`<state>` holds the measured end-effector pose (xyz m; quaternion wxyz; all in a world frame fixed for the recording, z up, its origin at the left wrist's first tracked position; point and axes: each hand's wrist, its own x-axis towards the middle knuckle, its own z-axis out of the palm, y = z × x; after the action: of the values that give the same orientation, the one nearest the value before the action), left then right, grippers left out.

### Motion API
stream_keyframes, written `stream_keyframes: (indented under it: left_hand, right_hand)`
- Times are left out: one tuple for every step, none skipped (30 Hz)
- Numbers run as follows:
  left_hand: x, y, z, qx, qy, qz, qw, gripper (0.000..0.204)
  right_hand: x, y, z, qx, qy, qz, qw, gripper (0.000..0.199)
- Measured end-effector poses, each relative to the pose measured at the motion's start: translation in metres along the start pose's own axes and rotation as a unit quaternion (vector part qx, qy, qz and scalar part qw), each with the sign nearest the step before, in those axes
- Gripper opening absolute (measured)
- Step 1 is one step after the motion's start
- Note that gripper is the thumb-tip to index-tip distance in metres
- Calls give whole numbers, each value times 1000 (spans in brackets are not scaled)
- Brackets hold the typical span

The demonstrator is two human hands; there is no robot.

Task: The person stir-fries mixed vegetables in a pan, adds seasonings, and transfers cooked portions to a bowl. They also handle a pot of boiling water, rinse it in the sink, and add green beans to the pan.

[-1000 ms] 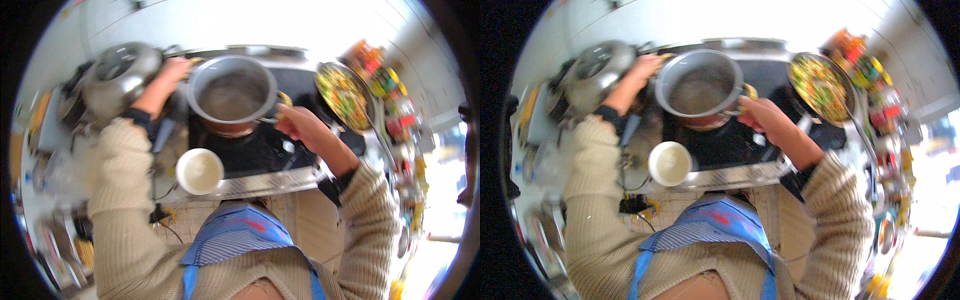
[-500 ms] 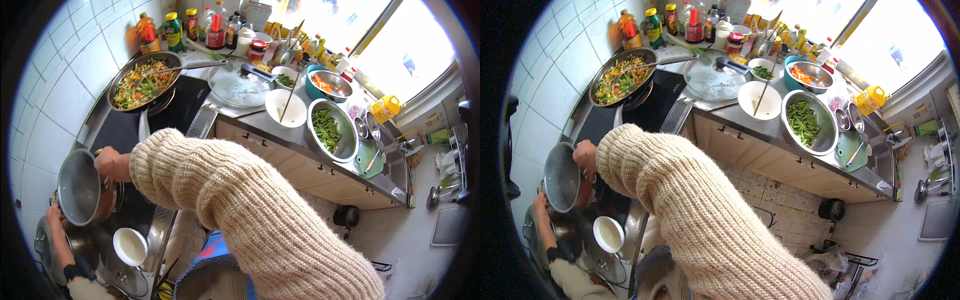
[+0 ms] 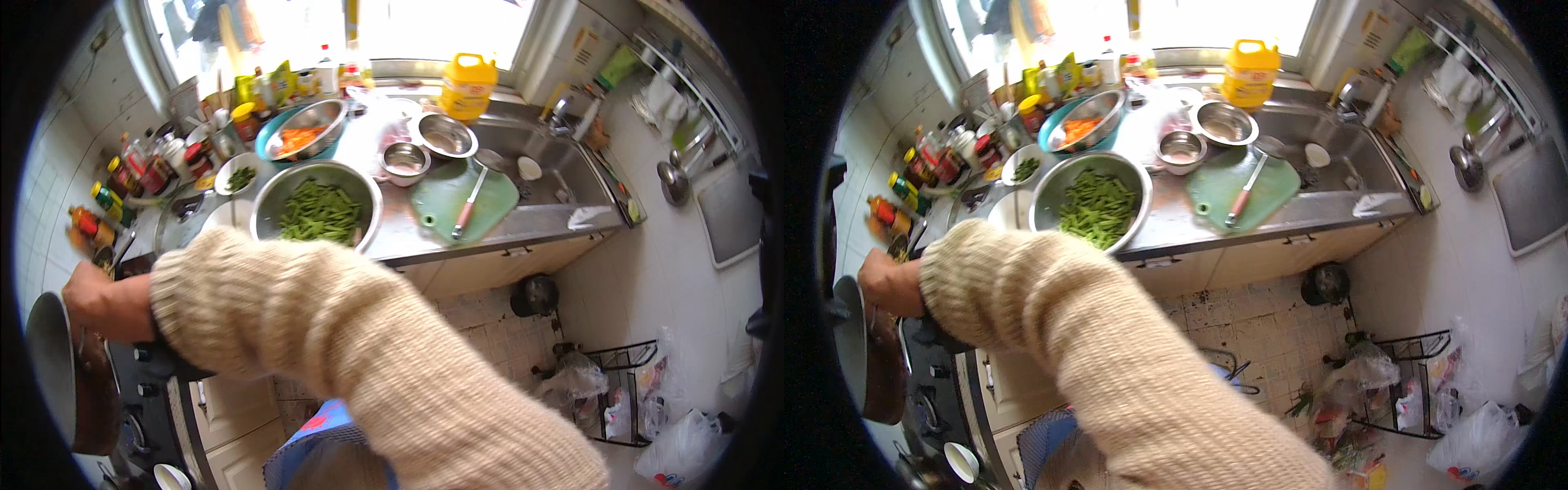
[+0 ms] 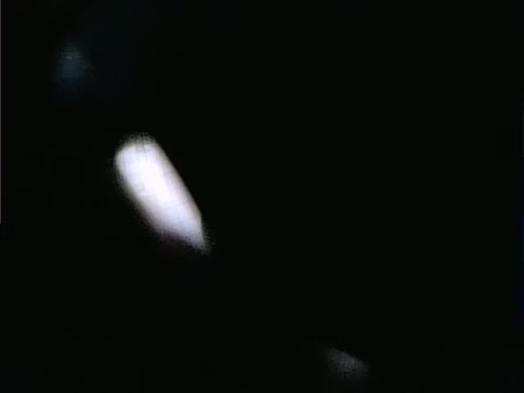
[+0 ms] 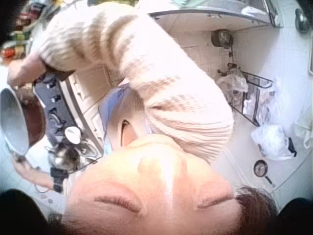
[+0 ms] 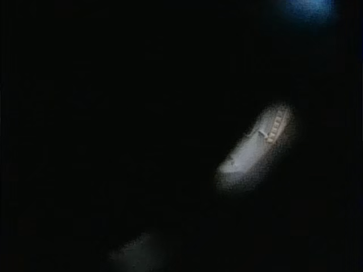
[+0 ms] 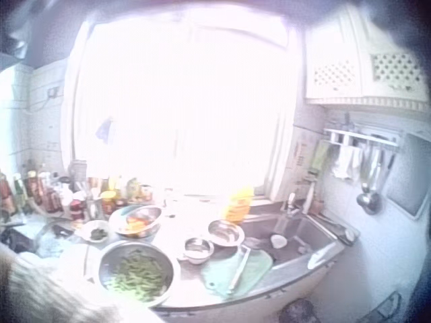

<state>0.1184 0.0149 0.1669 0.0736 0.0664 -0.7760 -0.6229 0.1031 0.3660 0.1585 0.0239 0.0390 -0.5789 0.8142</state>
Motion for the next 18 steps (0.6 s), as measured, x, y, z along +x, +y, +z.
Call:
stream_keyframes:
  left_hand:
    - [-9, 21, 54, -27, -50, 14, 998, 27]
    - [-31, 32, 72, -38, -61, 7, 997, 29]
    - [-50, 42, 95, -46, -81, 1, 996, 30]
    - [-65, 62, 135, -67, -124, 10, 990, 31]
    - [-84, 71, 164, -83, -153, 9, 985, 32]
    - [-100, 80, 191, -98, -189, 3, 977, 33]
    - [-116, 90, 231, -118, -237, 0, 964, 35]
    - [-129, 93, 284, -137, -294, -13, 946, 36]
    - [-141, 89, 328, -159, -362, -15, 918, 30]
    - [-175, 91, 408, -142, -363, -31, 920, 24]
    - [-184, 96, 443, -112, -453, -35, 884, 25]
    - [-199, 90, 482, -142, -473, -37, 869, 21]
    - [-236, 94, 526, -146, -471, -46, 869, 17]
    - [-267, 99, 567, -160, -467, -69, 867, 10]
    - [-286, 96, 608, -170, -477, -70, 860, 6]
    - [-307, 92, 637, -184, -511, -58, 838, 8]
    - [-336, 97, 671, -146, -524, -68, 836, 9]
    - [-355, 91, 707, -151, -540, -103, 821, 11]
  right_hand:
    - [-29, -39, -55, 0, 27, 0, 1000, 20]
    - [-51, -50, -91, -6, 27, 17, 999, 21]
    - [-73, -60, -125, -22, 31, 29, 999, 23]
    - [-100, -76, -175, -122, 37, -16, 992, 29]
    - [-144, -101, -207, -83, 89, 41, 992, 29]
    - [-156, -96, -242, -102, 99, 34, 989, 26]
    - [-186, -100, -291, -241, 105, -47, 964, 23]
    - [-224, -120, -327, -236, 171, -26, 956, 24]
    - [-256, -135, -357, -192, 235, 0, 953, 25]
    - [-296, -151, -398, -188, 318, 14, 929, 27]
    - [-325, -166, -424, -178, 359, 6, 916, 29]
    - [-350, -177, -448, -184, 395, 4, 900, 31]
    - [-373, -184, -483, -166, 439, -23, 883, 34]
    - [-397, -197, -502, -212, 474, 4, 855, 37]
    - [-421, -208, -537, -245, 495, 16, 834, 36]
    - [-440, -214, -572, -275, 511, 33, 814, 36]
    - [-462, -208, -630, -241, 531, 7, 812, 36]
    - [-474, -215, -636, -242, 576, 18, 781, 39]
